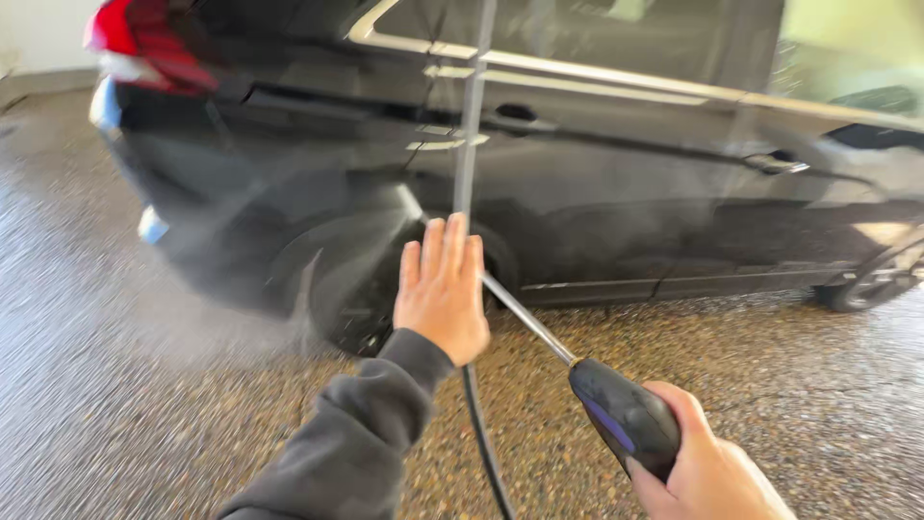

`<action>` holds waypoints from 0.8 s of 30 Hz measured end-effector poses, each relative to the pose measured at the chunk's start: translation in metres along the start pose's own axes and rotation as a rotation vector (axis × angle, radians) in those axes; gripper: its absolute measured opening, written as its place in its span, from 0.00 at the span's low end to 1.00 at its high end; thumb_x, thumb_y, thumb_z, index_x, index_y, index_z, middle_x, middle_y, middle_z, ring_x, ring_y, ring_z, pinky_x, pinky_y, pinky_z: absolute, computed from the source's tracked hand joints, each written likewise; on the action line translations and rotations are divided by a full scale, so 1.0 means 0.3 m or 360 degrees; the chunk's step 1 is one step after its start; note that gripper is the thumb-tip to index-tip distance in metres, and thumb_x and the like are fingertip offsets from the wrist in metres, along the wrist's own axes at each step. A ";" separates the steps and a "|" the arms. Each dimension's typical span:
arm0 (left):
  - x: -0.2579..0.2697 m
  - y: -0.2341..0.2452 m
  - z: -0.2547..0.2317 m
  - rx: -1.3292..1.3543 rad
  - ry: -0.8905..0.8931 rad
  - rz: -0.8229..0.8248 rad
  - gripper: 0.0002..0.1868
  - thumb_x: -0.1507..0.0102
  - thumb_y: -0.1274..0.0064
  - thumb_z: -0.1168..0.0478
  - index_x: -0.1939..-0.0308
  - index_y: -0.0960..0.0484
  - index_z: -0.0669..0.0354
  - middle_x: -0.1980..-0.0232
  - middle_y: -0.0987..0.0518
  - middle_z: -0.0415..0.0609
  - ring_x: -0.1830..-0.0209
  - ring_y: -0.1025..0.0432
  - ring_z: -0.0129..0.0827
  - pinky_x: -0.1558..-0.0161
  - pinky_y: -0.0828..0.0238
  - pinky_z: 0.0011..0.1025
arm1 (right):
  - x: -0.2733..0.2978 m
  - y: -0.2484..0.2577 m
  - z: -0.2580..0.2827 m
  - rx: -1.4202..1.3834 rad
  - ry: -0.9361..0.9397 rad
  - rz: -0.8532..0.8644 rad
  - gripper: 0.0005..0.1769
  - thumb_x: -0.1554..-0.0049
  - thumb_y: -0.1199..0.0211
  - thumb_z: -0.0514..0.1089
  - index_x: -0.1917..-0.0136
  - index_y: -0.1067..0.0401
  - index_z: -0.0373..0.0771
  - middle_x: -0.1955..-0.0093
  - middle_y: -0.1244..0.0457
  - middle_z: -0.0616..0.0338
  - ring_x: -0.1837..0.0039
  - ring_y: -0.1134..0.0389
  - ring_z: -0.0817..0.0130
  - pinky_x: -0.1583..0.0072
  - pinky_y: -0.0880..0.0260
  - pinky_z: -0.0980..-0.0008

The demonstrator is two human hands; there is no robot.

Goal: The person uses a pressure washer to clean the exterior of a black SUV. They systematically spray the rear bumper, side panels, wheels, and front grille, moving around the vehicle to cover all surfaces.

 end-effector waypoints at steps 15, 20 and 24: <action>-0.243 -0.130 -0.122 0.0231 -0.0200 0.0422 0.36 0.41 0.50 0.68 0.27 0.37 0.56 0.18 0.52 0.62 0.18 0.57 0.60 0.25 0.50 0.46 | -0.167 0.325 0.088 -0.0032 -0.0150 -0.0710 0.34 0.46 0.40 0.45 0.33 0.47 0.27 0.50 0.32 0.32 0.45 0.28 0.37 0.42 0.30 0.47; -0.296 -0.169 -0.194 0.0249 -0.0264 0.0362 0.41 0.44 0.50 0.70 0.26 0.41 0.57 0.20 0.57 0.65 0.20 0.61 0.62 0.27 0.55 0.50 | -0.218 0.376 0.128 -0.0172 -0.0200 -0.0642 0.37 0.48 0.42 0.40 0.31 0.51 0.26 0.49 0.33 0.29 0.43 0.30 0.35 0.39 0.32 0.48; -0.326 -0.172 -0.212 0.0303 -0.0273 0.0371 0.40 0.42 0.51 0.69 0.25 0.41 0.55 0.19 0.56 0.63 0.19 0.61 0.62 0.26 0.53 0.51 | -0.205 0.470 0.125 -0.0075 -0.0152 -0.0798 0.38 0.49 0.41 0.41 0.32 0.50 0.21 0.47 0.33 0.26 0.40 0.31 0.33 0.37 0.32 0.50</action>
Point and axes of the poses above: each hand's wrist, its own x-axis away from the middle knuckle, its own y-axis out of the back of the hand, z = x × y, the point moved 4 cm from there along -x, towards the middle knuckle
